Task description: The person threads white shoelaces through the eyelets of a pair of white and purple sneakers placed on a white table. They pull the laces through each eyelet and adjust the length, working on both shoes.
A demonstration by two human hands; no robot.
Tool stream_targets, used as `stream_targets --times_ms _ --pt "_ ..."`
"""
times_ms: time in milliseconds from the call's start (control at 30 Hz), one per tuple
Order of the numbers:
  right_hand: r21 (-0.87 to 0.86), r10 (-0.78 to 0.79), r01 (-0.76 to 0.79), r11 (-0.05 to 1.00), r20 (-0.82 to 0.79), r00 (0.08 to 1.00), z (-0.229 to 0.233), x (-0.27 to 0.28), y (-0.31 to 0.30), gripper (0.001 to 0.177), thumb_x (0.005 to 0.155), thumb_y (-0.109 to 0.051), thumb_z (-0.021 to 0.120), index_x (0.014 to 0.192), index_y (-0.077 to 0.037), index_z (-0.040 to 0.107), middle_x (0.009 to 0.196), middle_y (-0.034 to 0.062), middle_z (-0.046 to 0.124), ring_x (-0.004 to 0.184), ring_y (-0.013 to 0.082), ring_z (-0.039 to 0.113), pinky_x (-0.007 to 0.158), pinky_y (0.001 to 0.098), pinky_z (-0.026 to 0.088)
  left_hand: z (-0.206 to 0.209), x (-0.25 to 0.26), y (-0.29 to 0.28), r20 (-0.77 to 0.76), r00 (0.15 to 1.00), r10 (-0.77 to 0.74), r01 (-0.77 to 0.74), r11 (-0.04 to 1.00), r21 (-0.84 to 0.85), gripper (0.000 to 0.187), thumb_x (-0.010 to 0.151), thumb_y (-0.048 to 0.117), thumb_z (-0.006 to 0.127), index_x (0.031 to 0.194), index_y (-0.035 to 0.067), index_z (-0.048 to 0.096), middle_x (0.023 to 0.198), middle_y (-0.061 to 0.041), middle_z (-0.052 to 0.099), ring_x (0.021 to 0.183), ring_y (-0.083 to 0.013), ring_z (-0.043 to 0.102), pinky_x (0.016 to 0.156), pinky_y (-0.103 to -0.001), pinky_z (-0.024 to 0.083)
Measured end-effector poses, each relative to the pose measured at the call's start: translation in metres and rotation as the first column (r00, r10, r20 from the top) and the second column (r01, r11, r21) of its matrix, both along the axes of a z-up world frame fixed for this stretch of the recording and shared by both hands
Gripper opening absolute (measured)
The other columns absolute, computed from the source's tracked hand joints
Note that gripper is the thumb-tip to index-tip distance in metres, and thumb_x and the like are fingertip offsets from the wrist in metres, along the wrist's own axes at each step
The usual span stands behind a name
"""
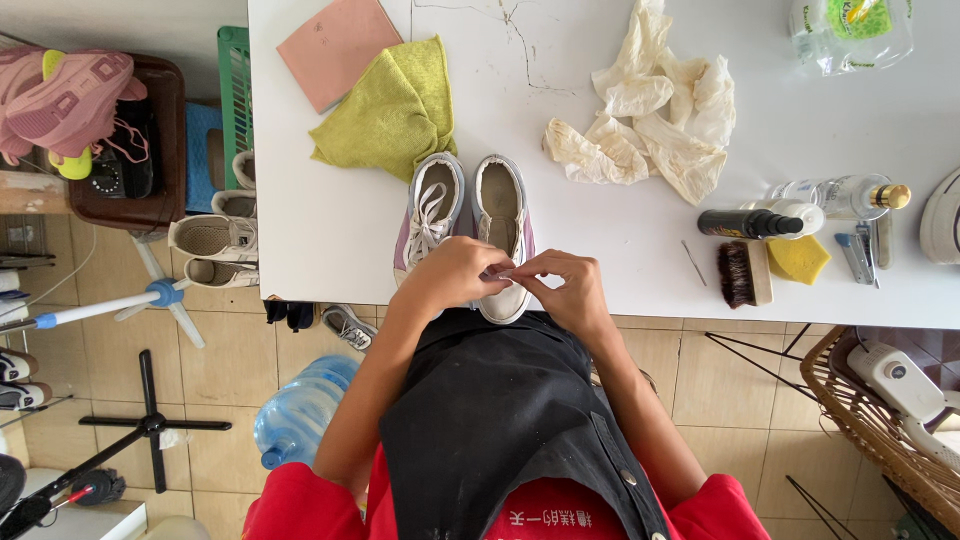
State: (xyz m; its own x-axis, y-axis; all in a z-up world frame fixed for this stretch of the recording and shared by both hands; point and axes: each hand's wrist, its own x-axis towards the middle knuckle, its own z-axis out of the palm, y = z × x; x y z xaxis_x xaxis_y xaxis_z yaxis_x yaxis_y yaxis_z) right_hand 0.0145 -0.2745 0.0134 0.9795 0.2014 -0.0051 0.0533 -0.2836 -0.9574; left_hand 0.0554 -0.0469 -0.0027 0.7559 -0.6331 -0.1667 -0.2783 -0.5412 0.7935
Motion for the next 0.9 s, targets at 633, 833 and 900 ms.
stream_targets --times_ms 633,833,900 --pt "-0.034 -0.128 0.124 0.992 -0.161 0.979 -0.024 0.009 0.002 0.015 0.087 -0.011 0.091 0.090 -0.025 0.089 0.074 -0.0059 0.078 0.073 0.0028 0.063 0.068 0.0205 0.048 -0.023 -0.002 -0.006 0.562 0.827 -0.024 -0.038 0.994 0.099 0.007 0.098 0.025 0.083 0.096 0.024 0.076 0.094 0.006 0.081 0.133 -0.0138 0.066 0.120 -0.043 0.040" --pt "0.037 -0.192 0.196 0.980 -0.097 0.977 -0.021 0.020 0.010 0.067 0.099 -0.028 0.091 0.153 -0.003 0.059 0.093 0.0128 0.070 0.071 0.0199 0.066 0.068 0.0348 0.058 -0.042 0.000 -0.008 0.554 0.831 0.043 -0.144 0.980 0.140 0.008 0.090 0.022 0.083 0.084 0.022 0.078 0.105 0.005 0.080 0.139 -0.0130 0.061 0.121 -0.049 0.033" --pt "-0.092 -0.177 0.168 0.982 -0.106 0.978 -0.013 0.024 0.020 0.074 0.093 -0.006 0.084 0.159 -0.002 0.051 0.103 0.0225 0.070 0.072 0.0326 0.074 0.070 0.0412 0.062 -0.054 0.002 -0.010 0.550 0.830 0.089 -0.194 0.972 0.135 0.008 0.087 0.023 0.082 0.081 0.023 0.077 0.096 0.008 0.077 0.130 -0.0123 0.064 0.115 -0.048 0.036"
